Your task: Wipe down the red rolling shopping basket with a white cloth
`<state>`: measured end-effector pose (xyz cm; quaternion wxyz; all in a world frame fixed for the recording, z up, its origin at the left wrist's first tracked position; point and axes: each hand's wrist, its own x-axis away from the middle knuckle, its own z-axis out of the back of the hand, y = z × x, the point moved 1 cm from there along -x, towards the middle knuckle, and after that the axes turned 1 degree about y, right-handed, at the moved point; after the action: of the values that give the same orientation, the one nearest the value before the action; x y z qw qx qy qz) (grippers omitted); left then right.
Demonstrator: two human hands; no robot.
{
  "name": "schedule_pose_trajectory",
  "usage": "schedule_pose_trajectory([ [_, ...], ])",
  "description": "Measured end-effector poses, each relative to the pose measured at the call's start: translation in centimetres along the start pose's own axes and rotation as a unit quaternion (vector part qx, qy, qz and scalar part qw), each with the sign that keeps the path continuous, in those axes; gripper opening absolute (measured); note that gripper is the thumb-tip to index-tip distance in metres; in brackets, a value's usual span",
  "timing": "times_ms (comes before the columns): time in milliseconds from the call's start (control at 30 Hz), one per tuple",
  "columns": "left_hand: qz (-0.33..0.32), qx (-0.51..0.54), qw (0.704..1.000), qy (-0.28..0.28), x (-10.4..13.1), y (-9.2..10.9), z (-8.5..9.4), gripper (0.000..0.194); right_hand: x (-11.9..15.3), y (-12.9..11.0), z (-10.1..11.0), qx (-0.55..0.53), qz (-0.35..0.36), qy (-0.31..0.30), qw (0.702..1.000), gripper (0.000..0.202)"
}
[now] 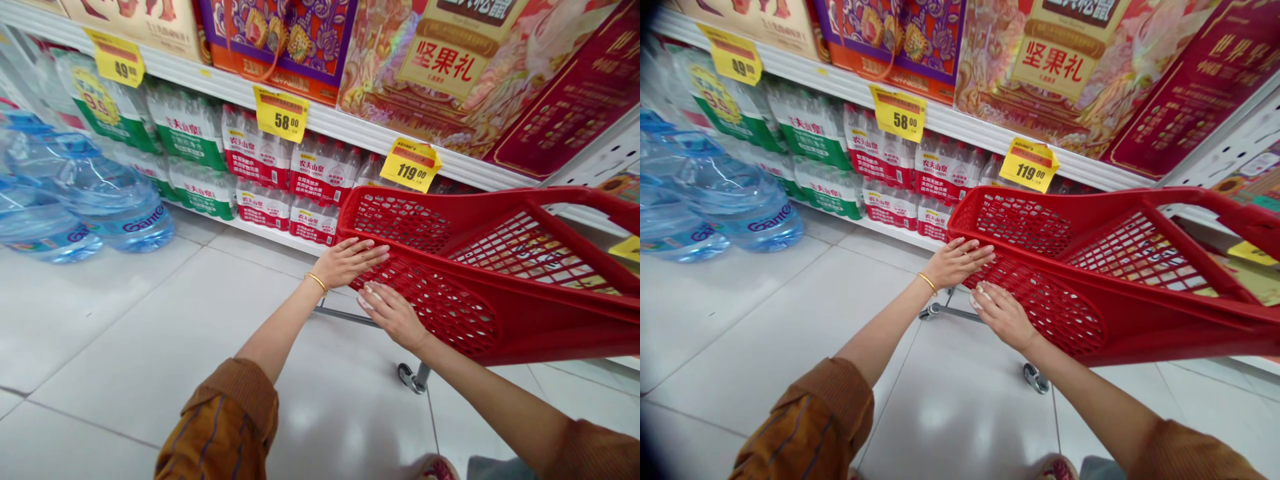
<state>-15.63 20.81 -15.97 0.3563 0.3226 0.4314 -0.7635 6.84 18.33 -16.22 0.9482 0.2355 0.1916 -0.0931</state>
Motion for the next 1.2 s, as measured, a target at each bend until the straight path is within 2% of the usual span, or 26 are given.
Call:
schedule_pose_trajectory([
  [100, 0.001, 0.012, 1.000, 0.011, 0.3, 0.4, -0.3, 0.058, -0.2, 1.5, 2.1, 0.068, -0.066, 0.099, 0.991, 0.038],
  [167, 0.004, 0.017, 1.000, 0.004, 0.4, 0.6, -0.4, 0.057, -0.4, 2.3, 2.8, 0.123, -0.108, 0.126, 0.978, 0.039],
  [267, 0.007, 0.041, 0.998, -0.037, 0.8, 0.8, -0.6, 0.056, -0.8, 2.6, 2.7, 0.128, -0.094, 0.089, 0.983, 0.036],
  [367, -0.012, 0.075, 0.994, -0.074, 1.5, 1.2, -0.9, 0.057, -0.8, 2.2, 1.8, 0.092, -0.071, 0.082, 0.990, 0.032],
  [567, -0.012, 0.093, 0.992, -0.087, 2.8, 1.8, -1.3, 0.054, 0.6, 1.1, -0.2, 0.059, -0.032, 0.018, 0.998, 0.032],
  [667, -0.014, 0.095, 0.990, -0.104, 2.8, 2.0, -1.4, 0.055, 1.5, 0.8, -1.2, 0.062, -0.030, -0.010, 0.998, 0.034],
  [833, -0.020, 0.096, 0.991, -0.097, 2.6, 2.3, -1.5, 0.055, 2.6, 0.3, -2.0, 0.032, -0.020, -0.038, 0.999, 0.031],
  [1000, -0.021, 0.103, 0.989, -0.104, 2.4, 2.6, -1.3, 0.058, 2.9, 0.9, 0.0, 0.006, -0.011, -0.023, 1.000, 0.032],
  [1133, -0.014, 0.102, 0.990, -0.101, 2.7, 3.0, -1.5, 0.060, 2.5, 2.6, 2.7, 0.086, -0.098, 0.071, 0.989, 0.040],
  [1200, -0.006, 0.095, 0.992, -0.083, 2.8, 3.3, -1.6, 0.061, 2.2, 3.3, 3.4, 0.129, -0.135, 0.094, 0.978, 0.041],
])
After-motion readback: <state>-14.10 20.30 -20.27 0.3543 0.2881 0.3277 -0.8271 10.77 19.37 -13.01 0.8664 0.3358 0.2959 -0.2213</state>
